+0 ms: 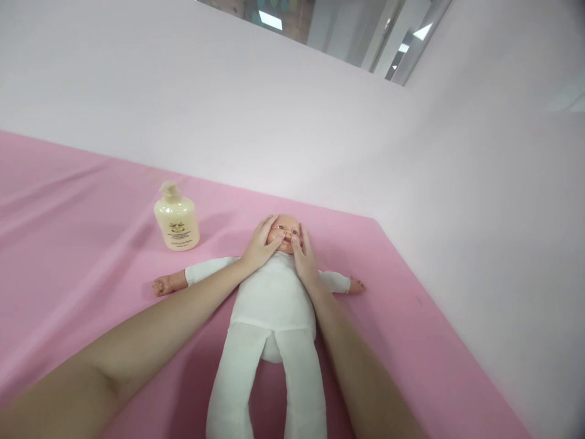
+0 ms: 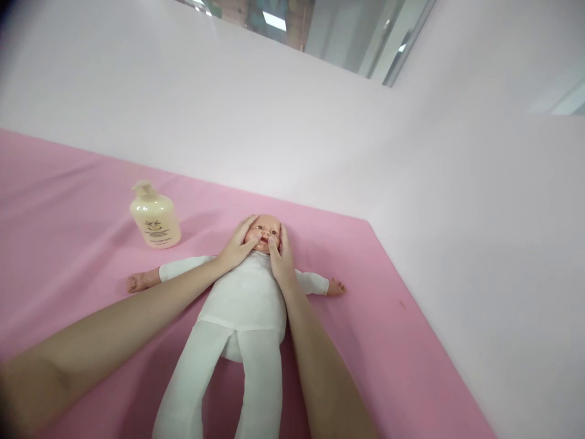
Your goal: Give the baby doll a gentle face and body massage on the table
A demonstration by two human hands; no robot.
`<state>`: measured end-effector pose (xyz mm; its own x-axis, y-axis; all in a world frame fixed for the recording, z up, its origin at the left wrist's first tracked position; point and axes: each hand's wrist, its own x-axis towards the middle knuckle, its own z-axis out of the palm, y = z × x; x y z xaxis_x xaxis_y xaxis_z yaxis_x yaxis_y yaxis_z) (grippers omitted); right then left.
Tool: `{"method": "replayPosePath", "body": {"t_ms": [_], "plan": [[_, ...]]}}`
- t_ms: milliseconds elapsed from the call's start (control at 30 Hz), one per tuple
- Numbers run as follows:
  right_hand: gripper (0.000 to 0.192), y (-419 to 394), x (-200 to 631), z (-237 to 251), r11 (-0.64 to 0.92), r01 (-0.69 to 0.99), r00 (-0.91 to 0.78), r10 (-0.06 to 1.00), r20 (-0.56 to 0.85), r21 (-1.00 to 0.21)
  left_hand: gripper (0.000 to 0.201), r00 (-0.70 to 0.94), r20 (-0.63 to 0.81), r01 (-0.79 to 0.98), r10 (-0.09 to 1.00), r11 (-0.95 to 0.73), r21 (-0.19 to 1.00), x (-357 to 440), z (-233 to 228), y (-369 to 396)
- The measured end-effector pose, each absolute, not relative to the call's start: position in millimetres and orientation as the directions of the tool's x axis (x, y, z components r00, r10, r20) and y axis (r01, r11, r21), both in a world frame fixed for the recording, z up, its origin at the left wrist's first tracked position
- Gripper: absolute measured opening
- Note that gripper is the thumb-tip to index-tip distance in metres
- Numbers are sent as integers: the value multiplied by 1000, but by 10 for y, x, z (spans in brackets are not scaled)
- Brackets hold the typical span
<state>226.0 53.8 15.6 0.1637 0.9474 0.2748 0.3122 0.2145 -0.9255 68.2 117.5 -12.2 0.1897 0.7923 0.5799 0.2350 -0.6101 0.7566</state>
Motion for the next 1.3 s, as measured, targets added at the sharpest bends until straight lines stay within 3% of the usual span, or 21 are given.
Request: {"method": "replayPosePath", "body": {"t_ms": [1300], "plan": [[81,569,2265,118,217,294,169,947,274,-931,63,187,573,247,798,-603,759,679,-113,1168]]}}
